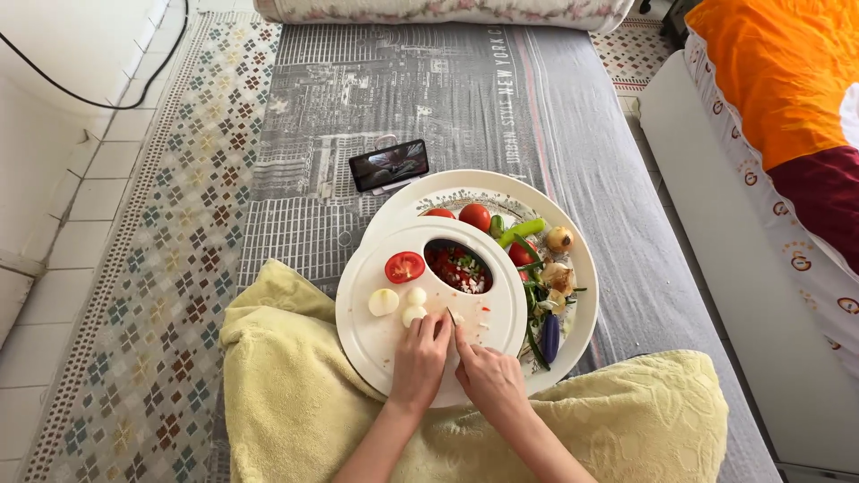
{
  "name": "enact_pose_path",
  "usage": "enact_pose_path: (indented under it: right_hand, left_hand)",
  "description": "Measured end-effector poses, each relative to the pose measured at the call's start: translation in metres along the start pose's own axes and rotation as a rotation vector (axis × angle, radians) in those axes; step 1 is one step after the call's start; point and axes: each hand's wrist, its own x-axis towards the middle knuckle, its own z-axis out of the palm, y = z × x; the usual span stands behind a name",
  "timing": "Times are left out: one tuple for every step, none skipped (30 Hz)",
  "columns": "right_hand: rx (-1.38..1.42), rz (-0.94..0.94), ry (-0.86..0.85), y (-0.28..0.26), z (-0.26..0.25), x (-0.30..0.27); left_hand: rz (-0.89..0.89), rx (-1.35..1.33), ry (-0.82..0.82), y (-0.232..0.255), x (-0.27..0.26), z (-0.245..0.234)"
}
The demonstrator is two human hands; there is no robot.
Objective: The person is cutting a boiled egg, an onion, and a tomato on a plate with a knife.
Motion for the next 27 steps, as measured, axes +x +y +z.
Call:
enact_pose_path:
  right_hand:
    - [0.000, 0.000, -0.005, 0.000, 0.001, -0.001]
    - [-0.003, -0.016, -0.006, 0.000, 0.002, -0.001]
    - [-0.006, -0.032, -0.008, 0.001, 0.002, -0.002]
    - [-0.007, -0.035, -0.003, 0.002, 0.001, -0.004]
    - [-0.005, -0.025, -0.036, 0.003, 0.000, -0.007]
    - [-0.003, -0.013, -0.073, 0.003, -0.001, -0.011]
    - [-0.002, -0.014, -0.071, 0.002, -0.001, -0.018]
    - [-0.002, -0.016, -0.087, 0.003, -0.002, -0.025]
    - [-0.002, -0.018, -0.102, 0.005, -0.003, -0.033]
    - [-0.004, -0.014, -0.103, 0.005, -0.003, -0.038]
    - [-0.017, -0.008, -0.123, 0.005, -0.004, -0.044]
    - [-0.027, -0.005, -0.139, 0.005, -0.003, -0.047]
    - [-0.026, -0.006, -0.136, 0.003, -0.004, -0.046]
    - [-0.016, -0.014, -0.131, 0.004, -0.006, -0.046]
    - [-0.005, -0.022, -0.126, 0.004, -0.008, -0.045]
    - [-0.007, -0.024, -0.122, 0.006, -0.008, -0.043]
    - [0.010, -0.011, -0.118, 0.008, -0.007, -0.040]
    - [0.031, 0.002, -0.119, 0.009, -0.007, -0.040]
    - [0.031, 0.001, -0.121, 0.010, -0.005, -0.039]
    - [0.036, -0.014, -0.101, 0.011, -0.003, -0.038]
    - [0.041, -0.028, -0.082, 0.012, -0.002, -0.036]
    - [0.039, -0.027, -0.079, 0.013, -0.001, -0.035]
    - [0.027, -0.036, -0.079, 0.015, -0.001, -0.035]
    - [0.019, -0.046, -0.085, 0.014, 0.001, -0.036]
    - [0.021, -0.046, -0.088, 0.013, -0.003, -0.039]
    - [0.016, -0.035, -0.119, 0.012, -0.007, -0.039]
    - [0.012, -0.025, -0.151, 0.012, -0.011, -0.040]
  left_hand:
    - [-0.003, -0.002, -0.003, 0.000, -0.001, 0.001]
    - [0.019, 0.004, 0.011, 0.001, -0.002, 0.002]
    - [0.042, 0.009, 0.025, 0.002, -0.003, 0.002]
    - [0.043, 0.012, 0.030, 0.001, -0.002, 0.004]
    - [0.031, 0.042, 0.005, 0.000, -0.002, 0.005]
    - [0.018, 0.072, -0.022, -0.001, -0.004, 0.007]
    - [0.017, 0.074, -0.020, -0.001, -0.004, 0.004]
    - [0.026, 0.081, -0.017, 0.001, -0.003, 0.003]
    - [0.035, 0.088, -0.015, 0.002, -0.003, 0.001]
    - [0.037, 0.085, -0.016, 0.003, -0.003, 0.001]
    - [0.042, 0.098, -0.016, 0.003, -0.003, 0.001]
    - [0.047, 0.116, -0.013, 0.002, -0.002, -0.001]
    - [0.049, 0.118, -0.012, 0.001, -0.002, -0.002]
    - [0.049, 0.036, 0.037, 0.002, -0.001, -0.003]
    - [0.050, -0.047, 0.085, 0.002, 0.000, -0.003]
    - [0.052, -0.046, 0.089, 0.002, 0.001, -0.003]
    - [-0.014, -0.141, 0.071, 0.003, 0.003, -0.004]
    - [-0.084, -0.237, 0.048, 0.004, 0.001, -0.005]
    - [-0.086, -0.236, 0.048, 0.005, 0.000, -0.001]
    - [-0.049, -0.250, 0.065, 0.004, -0.001, 0.002]
    - [-0.012, -0.263, 0.083, 0.004, -0.001, 0.005]
    - [-0.009, -0.265, 0.084, 0.003, 0.000, 0.011]
    - [-0.036, -0.226, 0.076, 0.003, 0.002, 0.016]
    - [-0.067, -0.185, 0.064, 0.002, -0.001, 0.020]
    - [-0.069, -0.185, 0.061, 0.003, -0.002, 0.022]
    - [-0.060, -0.168, 0.073, 0.003, -0.002, 0.023]
    - [-0.050, -0.150, 0.084, 0.002, -0.002, 0.025]
